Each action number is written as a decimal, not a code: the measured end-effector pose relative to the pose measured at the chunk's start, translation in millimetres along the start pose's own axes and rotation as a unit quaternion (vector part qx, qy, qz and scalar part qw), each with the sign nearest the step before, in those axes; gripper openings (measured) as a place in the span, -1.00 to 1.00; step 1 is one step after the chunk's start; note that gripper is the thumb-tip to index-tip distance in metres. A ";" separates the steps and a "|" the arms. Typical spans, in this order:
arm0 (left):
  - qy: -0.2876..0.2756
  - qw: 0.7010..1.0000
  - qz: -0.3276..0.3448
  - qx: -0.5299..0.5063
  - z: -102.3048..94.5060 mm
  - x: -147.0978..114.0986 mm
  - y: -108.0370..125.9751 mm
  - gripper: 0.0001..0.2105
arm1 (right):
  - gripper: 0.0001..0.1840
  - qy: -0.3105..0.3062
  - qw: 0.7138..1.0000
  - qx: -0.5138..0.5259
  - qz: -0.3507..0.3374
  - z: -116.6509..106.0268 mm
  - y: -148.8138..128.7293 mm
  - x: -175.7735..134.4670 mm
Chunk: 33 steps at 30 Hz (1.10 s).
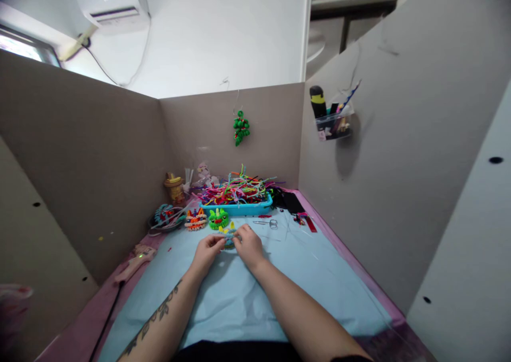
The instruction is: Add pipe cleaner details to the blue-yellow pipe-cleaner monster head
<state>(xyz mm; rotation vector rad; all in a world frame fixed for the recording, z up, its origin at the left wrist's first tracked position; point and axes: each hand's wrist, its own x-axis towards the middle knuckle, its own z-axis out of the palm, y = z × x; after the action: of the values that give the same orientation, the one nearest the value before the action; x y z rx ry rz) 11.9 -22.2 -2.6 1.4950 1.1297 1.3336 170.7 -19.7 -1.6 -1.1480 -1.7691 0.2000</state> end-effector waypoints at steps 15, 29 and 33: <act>0.029 1.000 -0.005 -0.003 2.9 -3.2 8.2 -0.69 | -0.87 -0.013 0.999 0.000 -0.049 5.0 -3.9 -3.5; 0.035 0.998 0.037 -0.020 1.2 -0.8 6.9 -0.84 | -0.86 -0.058 0.995 0.052 -0.067 4.3 -6.4 -3.3; 0.021 0.999 0.028 -0.032 2.2 -1.2 8.1 -0.82 | -0.89 -0.057 0.995 0.045 -0.069 5.3 -5.5 -3.0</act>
<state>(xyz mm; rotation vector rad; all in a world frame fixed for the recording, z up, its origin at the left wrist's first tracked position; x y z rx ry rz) 14.9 -25.4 4.6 1.4673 1.0696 1.4324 163.4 -23.2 -3.0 -0.9625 -1.9133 0.2640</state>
